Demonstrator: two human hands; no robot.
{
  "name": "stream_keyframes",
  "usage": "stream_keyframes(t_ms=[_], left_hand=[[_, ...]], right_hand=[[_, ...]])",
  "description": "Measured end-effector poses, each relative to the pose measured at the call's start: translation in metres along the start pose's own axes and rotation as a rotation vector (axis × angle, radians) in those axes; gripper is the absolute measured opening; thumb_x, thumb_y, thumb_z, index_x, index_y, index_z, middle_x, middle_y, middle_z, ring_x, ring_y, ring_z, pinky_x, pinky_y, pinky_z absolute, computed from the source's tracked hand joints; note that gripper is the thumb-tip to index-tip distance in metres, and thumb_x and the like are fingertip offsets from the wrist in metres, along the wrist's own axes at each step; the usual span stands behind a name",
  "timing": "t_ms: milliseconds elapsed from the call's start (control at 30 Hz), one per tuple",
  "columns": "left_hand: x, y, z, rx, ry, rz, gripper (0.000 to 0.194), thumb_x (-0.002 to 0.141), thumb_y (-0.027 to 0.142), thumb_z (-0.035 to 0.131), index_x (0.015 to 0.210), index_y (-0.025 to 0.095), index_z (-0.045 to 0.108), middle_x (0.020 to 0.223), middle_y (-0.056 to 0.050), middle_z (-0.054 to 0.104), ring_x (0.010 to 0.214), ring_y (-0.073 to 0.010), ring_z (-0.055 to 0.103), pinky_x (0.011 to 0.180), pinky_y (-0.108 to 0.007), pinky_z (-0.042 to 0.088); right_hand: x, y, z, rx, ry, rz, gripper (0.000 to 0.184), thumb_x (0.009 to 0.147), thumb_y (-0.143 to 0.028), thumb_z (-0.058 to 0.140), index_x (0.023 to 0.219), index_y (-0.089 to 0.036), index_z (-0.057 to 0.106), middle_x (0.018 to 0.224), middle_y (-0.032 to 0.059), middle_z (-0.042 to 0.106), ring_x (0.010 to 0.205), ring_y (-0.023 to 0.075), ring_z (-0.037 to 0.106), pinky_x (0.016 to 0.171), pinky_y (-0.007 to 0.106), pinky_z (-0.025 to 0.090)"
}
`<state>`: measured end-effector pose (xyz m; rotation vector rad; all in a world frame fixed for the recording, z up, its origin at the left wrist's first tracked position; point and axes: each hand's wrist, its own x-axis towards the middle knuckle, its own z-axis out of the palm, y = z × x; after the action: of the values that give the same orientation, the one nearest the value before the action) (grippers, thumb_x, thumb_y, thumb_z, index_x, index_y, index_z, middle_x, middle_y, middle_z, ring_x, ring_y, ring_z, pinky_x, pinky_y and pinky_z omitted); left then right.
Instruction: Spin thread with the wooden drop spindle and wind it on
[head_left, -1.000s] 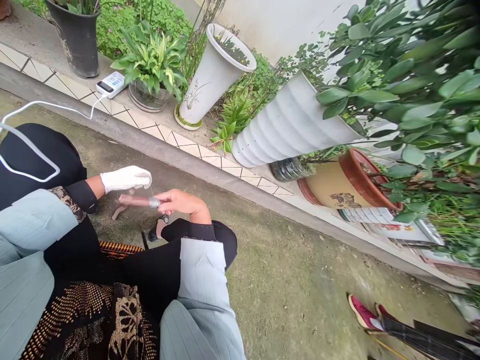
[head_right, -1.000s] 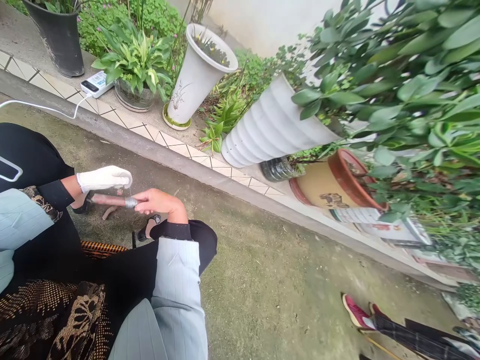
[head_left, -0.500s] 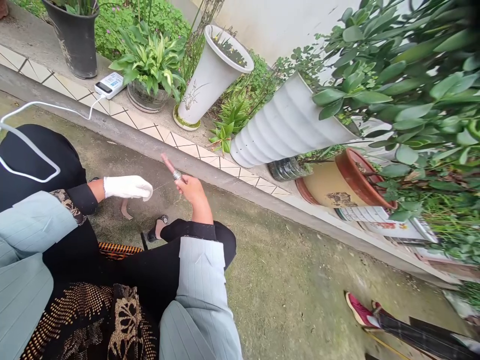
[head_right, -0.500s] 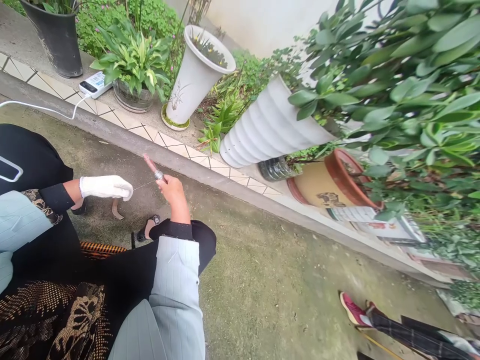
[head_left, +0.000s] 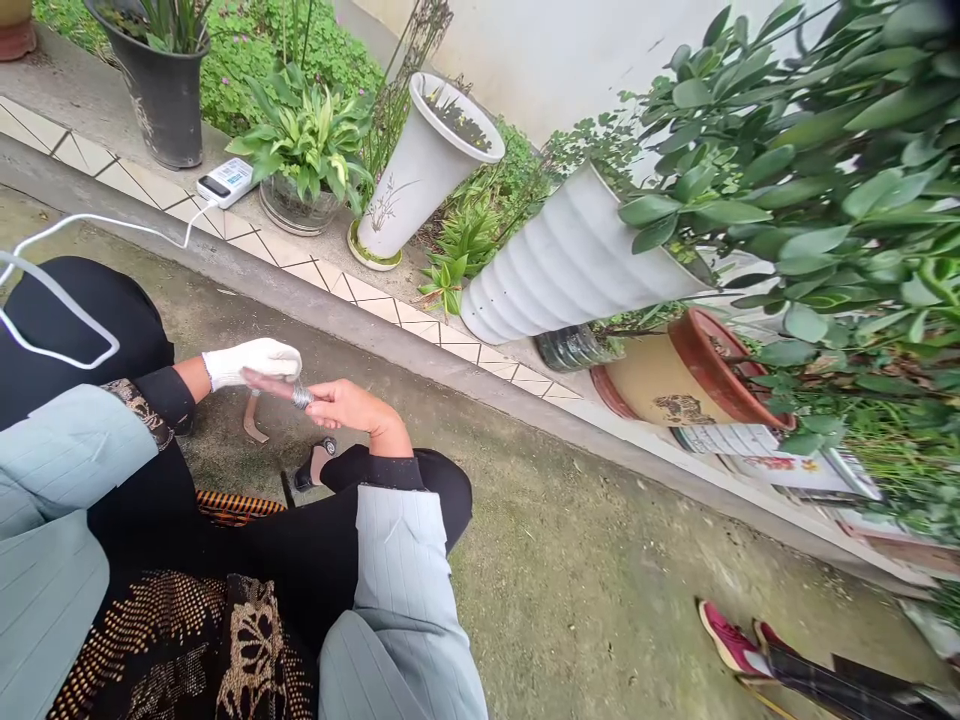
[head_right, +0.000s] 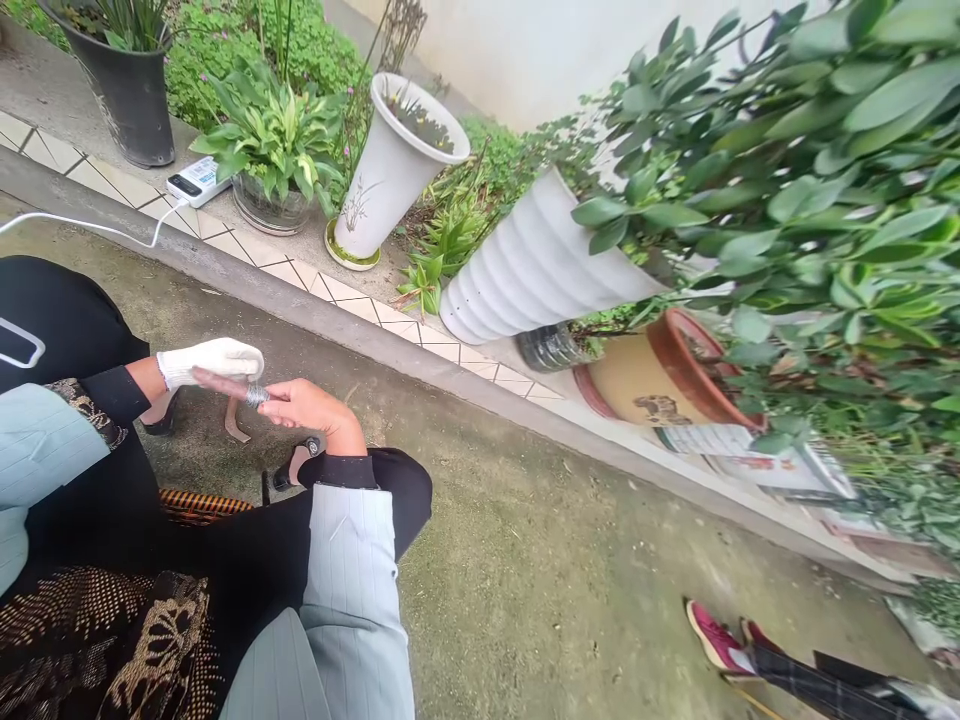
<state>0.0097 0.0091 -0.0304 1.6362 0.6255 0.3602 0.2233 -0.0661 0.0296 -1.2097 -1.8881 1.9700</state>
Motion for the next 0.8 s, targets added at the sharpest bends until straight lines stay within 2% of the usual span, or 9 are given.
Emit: stream_keyframes(t_ms=[100,200,300,367,467,533,600,700,800], left_hand=[[0.005,-0.012,0.007,-0.015,0.039,-0.017,0.034,0.078,0.047,0.058,0.076,0.013,0.056,0.064,-0.002,0.054,0.052,-0.0090,0.045,0.048,-0.019,0.037],[0.003,-0.013,0.017,-0.006,-0.033,-0.043,0.036,0.085,0.048,0.050,0.077,0.013,0.057,0.063,-0.001,0.051,0.050,-0.0086,0.042,0.047,-0.019,0.035],[-0.002,-0.004,0.025,0.062,-0.182,-0.050,0.033,0.085,0.043,0.049,0.073,0.014,0.057,0.060,0.000,0.049,0.051,-0.0093,0.042,0.049,-0.019,0.035],[-0.006,0.005,0.027,0.139,-0.247,-0.039,0.029,0.083,0.039,0.051,0.071,0.014,0.058,0.058,0.001,0.049,0.051,-0.0097,0.041,0.049,-0.019,0.034],[-0.010,0.019,0.021,0.229,-0.261,-0.029,0.025,0.083,0.035,0.050,0.071,0.014,0.059,0.057,0.002,0.049,0.051,-0.0096,0.040,0.050,-0.019,0.033],[-0.012,0.025,0.013,0.270,-0.167,-0.021,0.025,0.083,0.034,0.049,0.074,0.014,0.059,0.065,0.001,0.053,0.055,-0.0095,0.043,0.053,-0.019,0.034],[-0.013,0.027,0.005,0.306,-0.093,0.002,0.026,0.082,0.036,0.050,0.072,0.014,0.058,0.067,0.000,0.055,0.059,-0.0102,0.045,0.058,-0.019,0.036],[-0.014,0.021,-0.004,0.295,-0.102,-0.020,0.027,0.082,0.038,0.051,0.072,0.014,0.057,0.067,0.000,0.055,0.059,-0.0104,0.045,0.058,-0.020,0.037],[-0.012,0.010,-0.004,0.171,-0.146,-0.057,0.031,0.083,0.042,0.052,0.075,0.013,0.058,0.066,0.000,0.055,0.055,-0.0097,0.044,0.053,-0.020,0.036]], right_hand=[[0.004,0.003,-0.002,-0.012,0.324,-0.044,0.029,0.085,-0.043,0.050,0.077,-0.016,0.055,0.061,-0.0042,0.049,0.049,0.0060,0.040,0.051,0.020,0.033],[0.011,0.011,-0.008,-0.089,0.609,0.006,0.027,0.088,-0.041,0.047,0.082,-0.017,0.057,0.065,-0.0028,0.053,0.051,0.0076,0.044,0.054,0.021,0.036],[0.014,0.017,-0.015,-0.366,0.820,0.219,0.027,0.090,-0.041,0.047,0.091,-0.018,0.060,0.077,0.0026,0.062,0.066,0.0133,0.055,0.063,0.024,0.040],[0.016,0.020,-0.018,-0.578,0.851,0.397,0.029,0.089,-0.043,0.050,0.098,-0.019,0.062,0.090,0.0086,0.067,0.082,0.0188,0.060,0.071,0.027,0.042],[0.021,0.023,-0.015,-0.755,0.736,0.538,0.030,0.089,-0.043,0.052,0.102,-0.017,0.062,0.103,0.0153,0.067,0.093,0.0228,0.062,0.075,0.030,0.041],[0.025,0.025,-0.010,-0.749,0.546,0.527,0.026,0.088,-0.041,0.054,0.095,-0.017,0.064,0.098,0.0140,0.069,0.086,0.0206,0.063,0.071,0.028,0.041],[0.028,0.026,-0.005,-0.625,0.255,0.481,0.023,0.086,-0.038,0.056,0.084,-0.017,0.064,0.084,0.0086,0.069,0.071,0.0156,0.061,0.064,0.025,0.040],[0.026,0.021,0.001,-0.362,-0.156,0.381,0.022,0.084,-0.036,0.057,0.075,-0.016,0.062,0.065,0.0003,0.062,0.054,0.0096,0.051,0.055,0.023,0.037],[0.016,0.012,0.003,-0.128,-0.250,0.180,0.020,0.079,-0.035,0.061,0.076,-0.016,0.061,0.063,-0.0030,0.057,0.052,0.0071,0.048,0.052,0.021,0.036]])
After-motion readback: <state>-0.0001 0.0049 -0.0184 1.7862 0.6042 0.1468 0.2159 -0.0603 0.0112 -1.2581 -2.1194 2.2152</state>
